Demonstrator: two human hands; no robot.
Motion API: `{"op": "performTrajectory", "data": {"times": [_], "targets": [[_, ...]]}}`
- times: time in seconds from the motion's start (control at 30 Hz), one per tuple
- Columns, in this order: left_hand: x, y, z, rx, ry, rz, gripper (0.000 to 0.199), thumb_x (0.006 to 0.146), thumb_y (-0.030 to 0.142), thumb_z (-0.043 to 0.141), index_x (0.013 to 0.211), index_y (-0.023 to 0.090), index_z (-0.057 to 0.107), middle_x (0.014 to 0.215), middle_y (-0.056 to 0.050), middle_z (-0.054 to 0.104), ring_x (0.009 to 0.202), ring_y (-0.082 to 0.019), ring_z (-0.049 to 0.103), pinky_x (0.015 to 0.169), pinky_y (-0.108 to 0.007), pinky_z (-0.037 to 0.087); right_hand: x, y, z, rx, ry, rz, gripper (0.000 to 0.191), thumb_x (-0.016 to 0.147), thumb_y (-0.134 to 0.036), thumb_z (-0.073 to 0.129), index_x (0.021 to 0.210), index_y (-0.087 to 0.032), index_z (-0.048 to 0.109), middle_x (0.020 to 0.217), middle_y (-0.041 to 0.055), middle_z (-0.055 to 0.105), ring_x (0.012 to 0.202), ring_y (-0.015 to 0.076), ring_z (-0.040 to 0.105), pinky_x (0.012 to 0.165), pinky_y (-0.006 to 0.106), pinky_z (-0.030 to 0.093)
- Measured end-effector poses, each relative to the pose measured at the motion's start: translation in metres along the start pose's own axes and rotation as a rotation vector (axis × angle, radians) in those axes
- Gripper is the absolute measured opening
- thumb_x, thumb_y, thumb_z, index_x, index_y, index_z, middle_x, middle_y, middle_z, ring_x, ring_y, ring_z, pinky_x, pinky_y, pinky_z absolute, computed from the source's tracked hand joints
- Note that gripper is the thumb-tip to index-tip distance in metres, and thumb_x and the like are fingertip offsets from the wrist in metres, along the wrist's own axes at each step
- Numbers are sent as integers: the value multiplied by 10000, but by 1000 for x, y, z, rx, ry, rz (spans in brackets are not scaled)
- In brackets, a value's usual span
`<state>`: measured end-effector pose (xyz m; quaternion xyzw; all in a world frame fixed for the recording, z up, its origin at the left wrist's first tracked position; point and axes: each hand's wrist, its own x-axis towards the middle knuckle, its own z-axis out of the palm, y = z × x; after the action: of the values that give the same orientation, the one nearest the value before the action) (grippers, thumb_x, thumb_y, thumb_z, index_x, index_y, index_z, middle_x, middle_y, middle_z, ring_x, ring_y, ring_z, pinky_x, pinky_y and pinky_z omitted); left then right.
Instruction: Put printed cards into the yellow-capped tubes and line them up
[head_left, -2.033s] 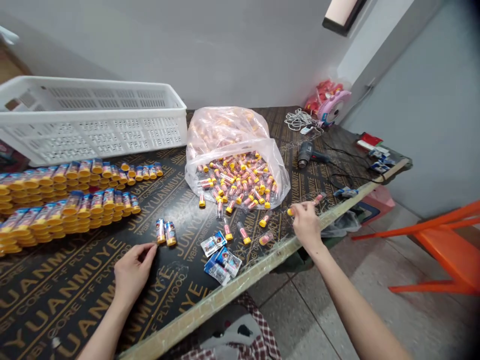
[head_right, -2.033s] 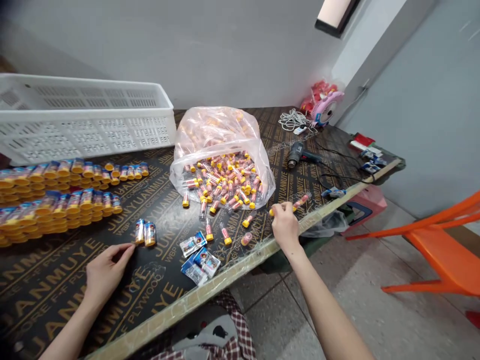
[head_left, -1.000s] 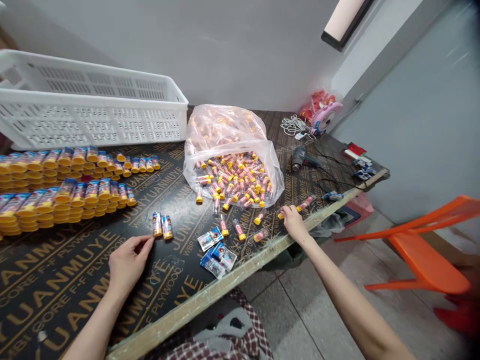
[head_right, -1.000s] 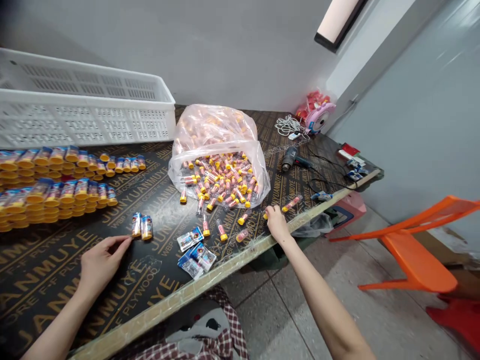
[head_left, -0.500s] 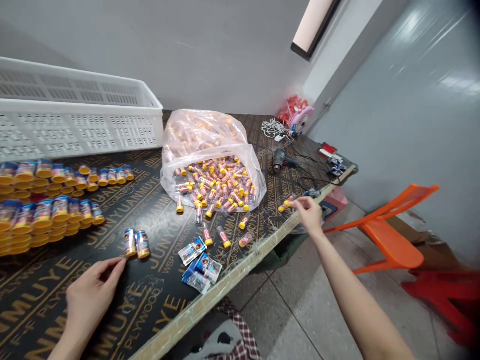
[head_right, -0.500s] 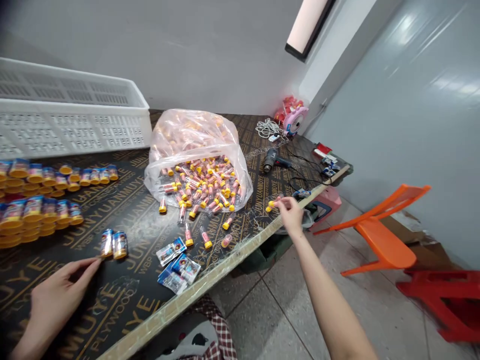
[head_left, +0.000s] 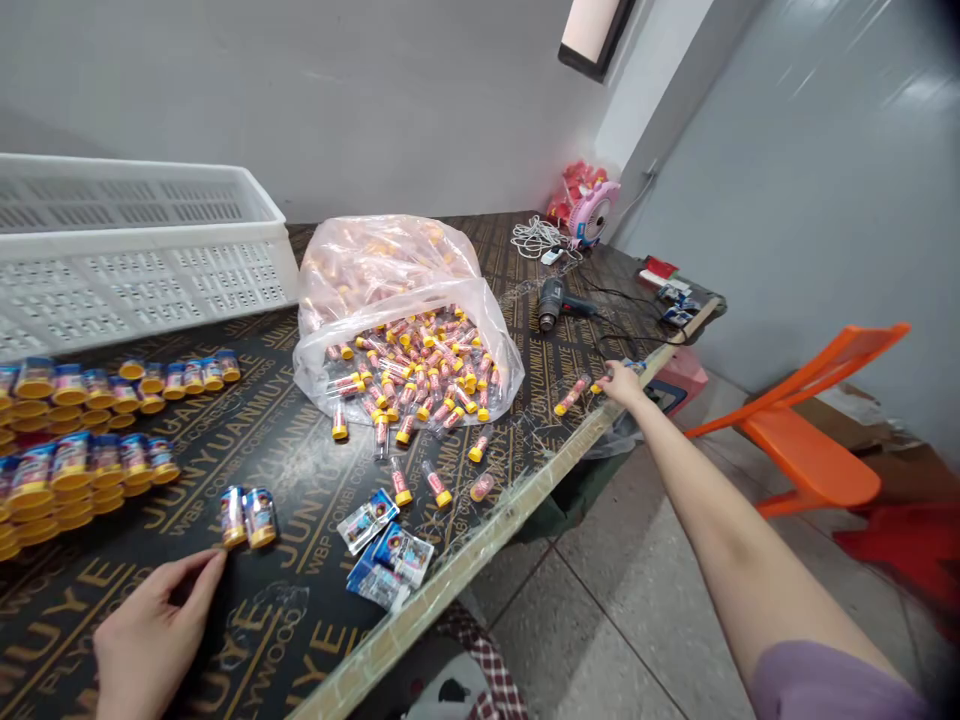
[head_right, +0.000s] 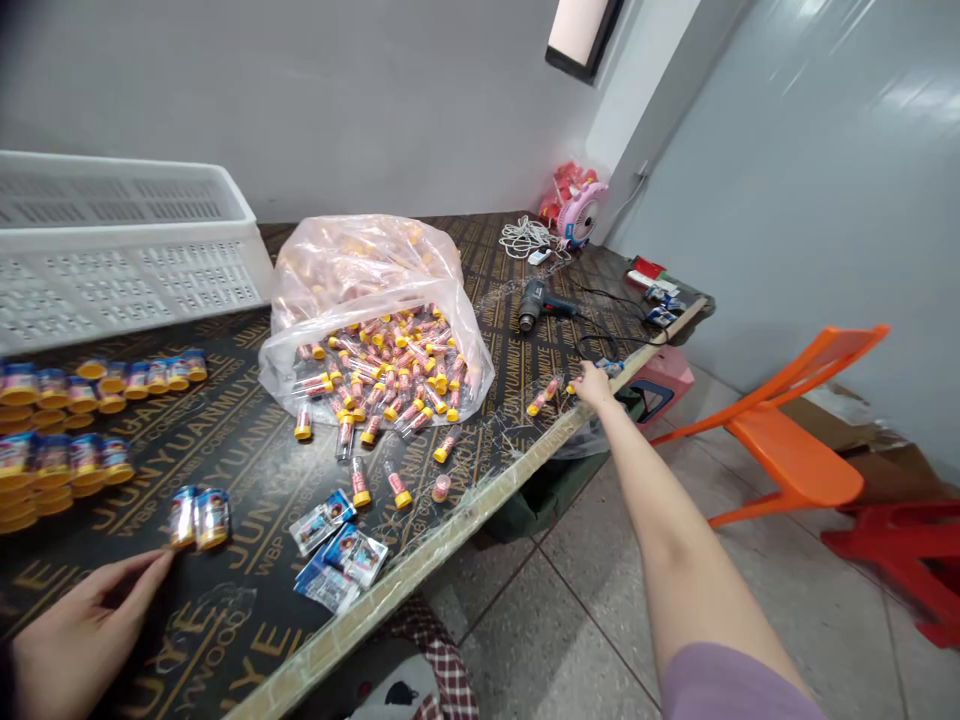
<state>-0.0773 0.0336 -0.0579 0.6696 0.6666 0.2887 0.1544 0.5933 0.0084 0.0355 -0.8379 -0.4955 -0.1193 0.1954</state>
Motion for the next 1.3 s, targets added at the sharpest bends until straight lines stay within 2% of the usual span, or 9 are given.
{"op": "performTrajectory", "data": {"times": [0.1, 0.2, 0.33, 0.4, 0.47, 0.7, 0.93, 1.1, 1.3], "targets": [[1, 18, -6, 9, 35, -35, 317, 755, 526, 496, 781, 253, 654, 798, -14, 706, 673, -232, 640, 684, -384, 511, -14, -17, -19, 45, 35, 48, 354, 885, -303, 570, 1168, -91, 548, 1203, 168, 533, 1088, 280, 541, 912, 486, 447], [1, 20, -5, -22, 32, -28, 336, 745, 507, 507, 800, 221, 674, 782, -24, 707, 673, -206, 632, 687, -332, 498, -52, -61, -30, 159, 1, -19, 390, 869, -323, 553, 1166, -72, 564, 1170, 206, 545, 1065, 302, 549, 919, 476, 429], [0, 14, -3, -35, 24, -11, 347, 764, 488, 515, 816, 192, 689, 772, -35, 697, 670, -188, 618, 680, -296, 474, -132, -143, -28, 479, -364, -269, 465, 748, -409, 693, 1171, -238, 604, 1113, 76, 639, 936, 237, 622, 804, 364, 507], [0, 13, -3, -36, 29, 1, 342, 771, 480, 516, 814, 190, 692, 756, -31, 689, 662, -184, 611, 665, -288, 463, -164, -175, -19, 739, -514, -241, 561, 679, -397, 757, 1195, -252, 593, 1167, 69, 634, 1027, 254, 601, 917, 402, 463], [-1, 14, -4, -48, 28, 6, 340, 775, 475, 515, 810, 187, 692, 753, -30, 686, 660, -182, 608, 659, -284, 457, -180, -191, -7, 893, -560, -123, 399, 719, -409, 716, 1063, -217, 652, 999, 71, 695, 930, 245, 647, 881, 413, 489], [0, 16, -4, -94, 6, -11, 346, 770, 480, 512, 810, 185, 688, 769, -36, 692, 681, -191, 615, 686, -288, 460, -171, -172, 10, 975, -570, -23, 396, 820, -479, 571, 1040, -153, 623, 894, 110, 726, 777, 228, 706, 686, 374, 577], [0, 15, -5, -96, -3, -19, 360, 771, 491, 500, 818, 186, 685, 797, -42, 700, 700, -197, 619, 707, -296, 459, -145, -128, 19, 708, -151, 13, 369, 884, -381, 459, 1186, -179, 527, 1073, 134, 659, 1012, 244, 628, 923, 461, 469], [0, 18, -6, -102, 4, -14, 354, 766, 488, 505, 800, 186, 685, 772, -39, 695, 670, -190, 611, 677, -289, 455, -125, -105, 35, 493, -152, -77, 318, 812, -299, 527, 1095, -172, 595, 858, 95, 686, 833, 251, 655, 842, 444, 496], [0, 20, -5, -122, 10, -11, 335, 772, 473, 505, 781, 191, 686, 748, -32, 692, 648, -177, 601, 649, -279, 453, -125, -129, 12, 336, 14, -169, 507, 816, -374, 571, 1270, -160, 499, 1244, 171, 535, 1189, 313, 472, 1014, 491, 337]]}}
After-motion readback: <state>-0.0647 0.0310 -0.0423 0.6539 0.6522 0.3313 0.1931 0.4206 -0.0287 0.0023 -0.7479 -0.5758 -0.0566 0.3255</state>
